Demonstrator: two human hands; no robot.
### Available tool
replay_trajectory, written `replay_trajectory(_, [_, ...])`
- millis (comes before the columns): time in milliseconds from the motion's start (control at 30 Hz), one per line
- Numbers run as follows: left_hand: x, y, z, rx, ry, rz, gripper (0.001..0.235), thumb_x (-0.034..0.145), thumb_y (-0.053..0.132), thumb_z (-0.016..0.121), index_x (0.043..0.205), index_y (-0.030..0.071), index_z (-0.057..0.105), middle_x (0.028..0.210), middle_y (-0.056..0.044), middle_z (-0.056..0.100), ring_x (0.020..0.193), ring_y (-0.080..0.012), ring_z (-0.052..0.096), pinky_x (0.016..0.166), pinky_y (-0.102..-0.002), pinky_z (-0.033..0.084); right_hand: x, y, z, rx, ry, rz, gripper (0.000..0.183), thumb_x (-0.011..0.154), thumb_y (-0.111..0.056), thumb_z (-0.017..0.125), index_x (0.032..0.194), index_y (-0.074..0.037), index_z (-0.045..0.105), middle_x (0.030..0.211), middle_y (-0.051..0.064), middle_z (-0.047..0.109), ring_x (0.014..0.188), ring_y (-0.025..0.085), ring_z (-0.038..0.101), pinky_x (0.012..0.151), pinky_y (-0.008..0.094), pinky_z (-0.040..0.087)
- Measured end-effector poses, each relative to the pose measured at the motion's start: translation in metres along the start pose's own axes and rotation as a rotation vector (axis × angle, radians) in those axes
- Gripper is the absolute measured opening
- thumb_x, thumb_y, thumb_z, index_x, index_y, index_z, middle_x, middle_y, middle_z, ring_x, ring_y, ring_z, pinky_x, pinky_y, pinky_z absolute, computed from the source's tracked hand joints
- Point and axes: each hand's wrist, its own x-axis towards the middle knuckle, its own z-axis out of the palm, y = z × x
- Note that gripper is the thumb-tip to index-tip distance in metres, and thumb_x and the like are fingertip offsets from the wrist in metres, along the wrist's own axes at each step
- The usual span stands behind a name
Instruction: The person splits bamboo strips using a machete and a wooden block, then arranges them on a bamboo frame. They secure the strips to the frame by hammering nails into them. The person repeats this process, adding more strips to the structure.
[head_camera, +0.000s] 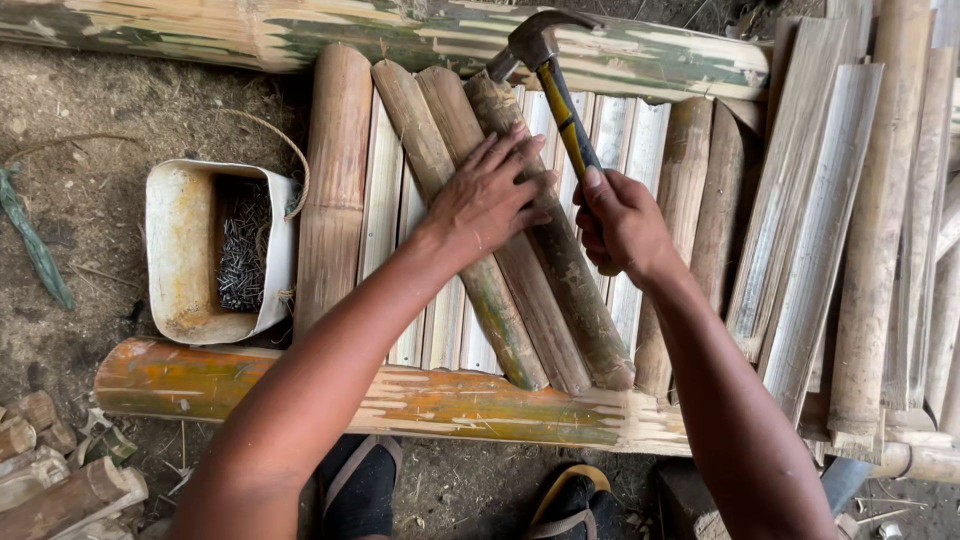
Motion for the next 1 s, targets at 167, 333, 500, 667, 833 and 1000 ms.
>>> replay_trajectory(167, [0.006, -0.001, 0.006, 0.069, 0.069, -0.011, 0.032, 0.092, 0.027, 0.070, 0.124, 0.024, 0.072, 0.162, -0.008, 0.042, 0.155, -0.0331, 0.030, 0.129, -0.048, 0.020, 0.000, 0.024, -0.003, -0.642, 0.239, -0.394, 0.046, 0.113, -0.046, 0.045, 0.093, -0.005, 0.054, 0.064, 0.007, 0.052, 0.050, 0.018, 0.047, 0.046, 0.037, 0.039])
replay_trajectory(333, [0.012, -0.004, 0.008, -0.066, 0.056, -0.026, 0.042, 0.085, 0.033, 0.072, 0.125, 0.020, 0.070, 0.156, -0.012, 0.044, 0.150, -0.0364, 0.029, 0.125, -0.051, 0.018, -0.012, 0.030, 0.001, -0.912, 0.293, -0.505, 0.045, 0.109, -0.044, 0.037, 0.100, -0.003, 0.051, 0.053, 0.013, 0.050, 0.042, 0.024, 0.046, 0.040, 0.044, 0.039])
replay_trajectory(500, [0.018, 0.002, 0.006, 0.045, -0.063, -0.068, 0.038, 0.090, 0.035, 0.071, 0.125, 0.019, 0.070, 0.158, -0.011, 0.043, 0.152, -0.0371, 0.026, 0.128, -0.052, 0.015, 0.014, 0.010, -0.001, -1.088, 0.230, -0.224, 0.039, 0.109, -0.043, 0.036, 0.104, -0.006, 0.050, 0.056, 0.010, 0.050, 0.044, 0.033, 0.046, 0.039, 0.048, 0.041])
replay_trajectory(667, [0.019, 0.001, 0.002, 0.006, -0.004, -0.043, 0.044, 0.086, 0.033, 0.072, 0.126, 0.016, 0.068, 0.153, -0.012, 0.046, 0.149, -0.0378, 0.029, 0.123, -0.054, 0.019, -0.012, 0.013, -0.004, -0.856, 0.292, -0.897, 0.036, 0.114, -0.036, 0.044, 0.111, 0.000, 0.049, 0.065, 0.014, 0.052, 0.053, 0.035, 0.056, 0.050, 0.045, 0.043])
replay_trajectory(833, [0.013, 0.007, 0.004, 0.041, 0.050, -0.017, 0.032, 0.092, 0.028, 0.072, 0.122, 0.018, 0.070, 0.156, -0.011, 0.047, 0.151, -0.0382, 0.031, 0.126, -0.055, 0.021, 0.007, 0.001, -0.011, -0.933, 0.205, -0.538, 0.036, 0.106, -0.039, 0.044, 0.104, -0.004, 0.053, 0.053, 0.012, 0.050, 0.043, 0.034, 0.051, 0.044, 0.046, 0.041])
replay_trajectory(1000, [0.008, 0.009, -0.006, -0.056, 0.013, -0.033, 0.045, 0.084, 0.029, 0.075, 0.126, 0.015, 0.067, 0.150, -0.012, 0.049, 0.148, -0.0399, 0.031, 0.122, -0.057, 0.022, -0.004, 0.003, -0.003, -0.807, 0.171, -0.710, 0.047, 0.111, -0.046, 0.043, 0.095, -0.003, 0.053, 0.057, 0.010, 0.052, 0.048, 0.024, 0.053, 0.049, 0.044, 0.043])
